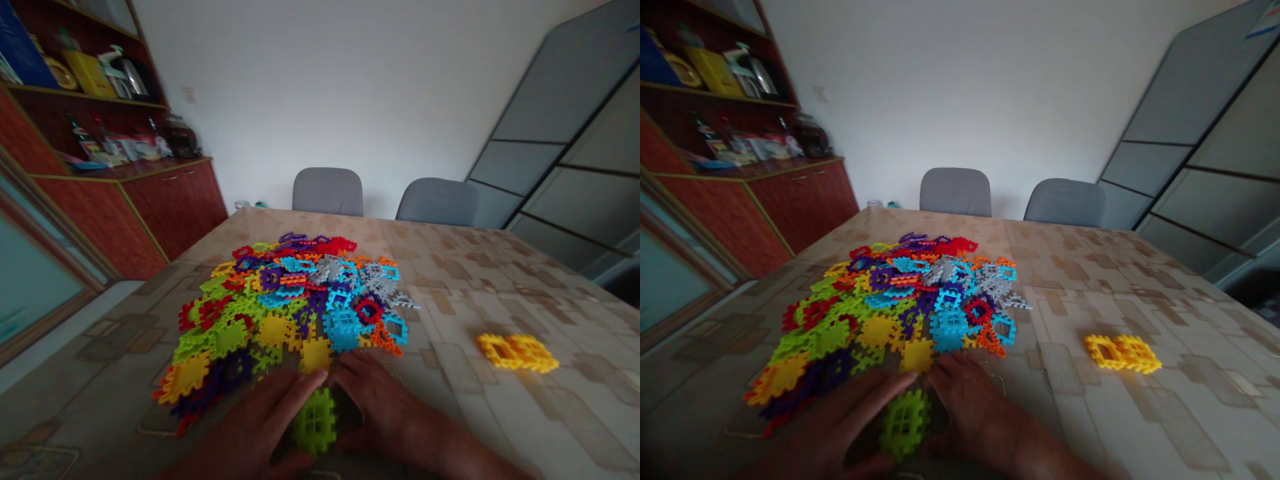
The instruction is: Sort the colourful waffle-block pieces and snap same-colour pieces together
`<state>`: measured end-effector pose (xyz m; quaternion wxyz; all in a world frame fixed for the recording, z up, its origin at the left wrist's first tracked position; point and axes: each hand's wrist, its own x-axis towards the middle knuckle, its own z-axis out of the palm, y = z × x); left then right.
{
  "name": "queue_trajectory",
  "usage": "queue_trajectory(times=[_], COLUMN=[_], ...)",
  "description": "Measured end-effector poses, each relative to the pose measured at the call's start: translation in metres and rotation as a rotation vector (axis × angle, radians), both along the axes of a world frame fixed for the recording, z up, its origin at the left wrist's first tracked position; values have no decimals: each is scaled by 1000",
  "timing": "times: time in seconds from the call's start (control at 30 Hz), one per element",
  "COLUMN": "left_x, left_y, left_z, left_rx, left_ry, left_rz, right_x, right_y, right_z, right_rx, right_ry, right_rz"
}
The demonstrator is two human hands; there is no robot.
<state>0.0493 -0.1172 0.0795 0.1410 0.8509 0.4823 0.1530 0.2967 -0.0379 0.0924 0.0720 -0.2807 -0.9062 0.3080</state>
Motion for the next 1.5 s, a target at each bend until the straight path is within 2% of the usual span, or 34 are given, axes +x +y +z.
queue_trajectory(times=[0.13, 0.4, 0.63, 0.9, 1.07, 1.2, 1.33, 1.5], left_x=[7, 6, 3, 5, 7, 5, 1, -3], left_y=[0, -5, -6, -6, -3, -1, -1, -2], left_z=[-1, 10, 3, 5, -10, -21, -19, -8], left_rx=[145, 199, 78, 105, 107, 89, 74, 59], left_ry=[19, 164, 203, 44, -17, -17, 19, 44], left_rz=[-58, -1, 58, 26, 22, 18, 24, 34], right_x=[3, 7, 0, 1, 7, 6, 3, 2], right_y=[3, 4, -6, -4, 1, -2, -5, -5], right_z=[8, 11, 10, 19, 30, 28, 24, 23], right_rx=[-20, -44, -43, -5, -11, -32, -28, -26], right_ry=[-23, -47, -31, -9, -41, -55, -14, -63], right_rz=[7, 44, 16, 5, -14, -11, 9, -14])
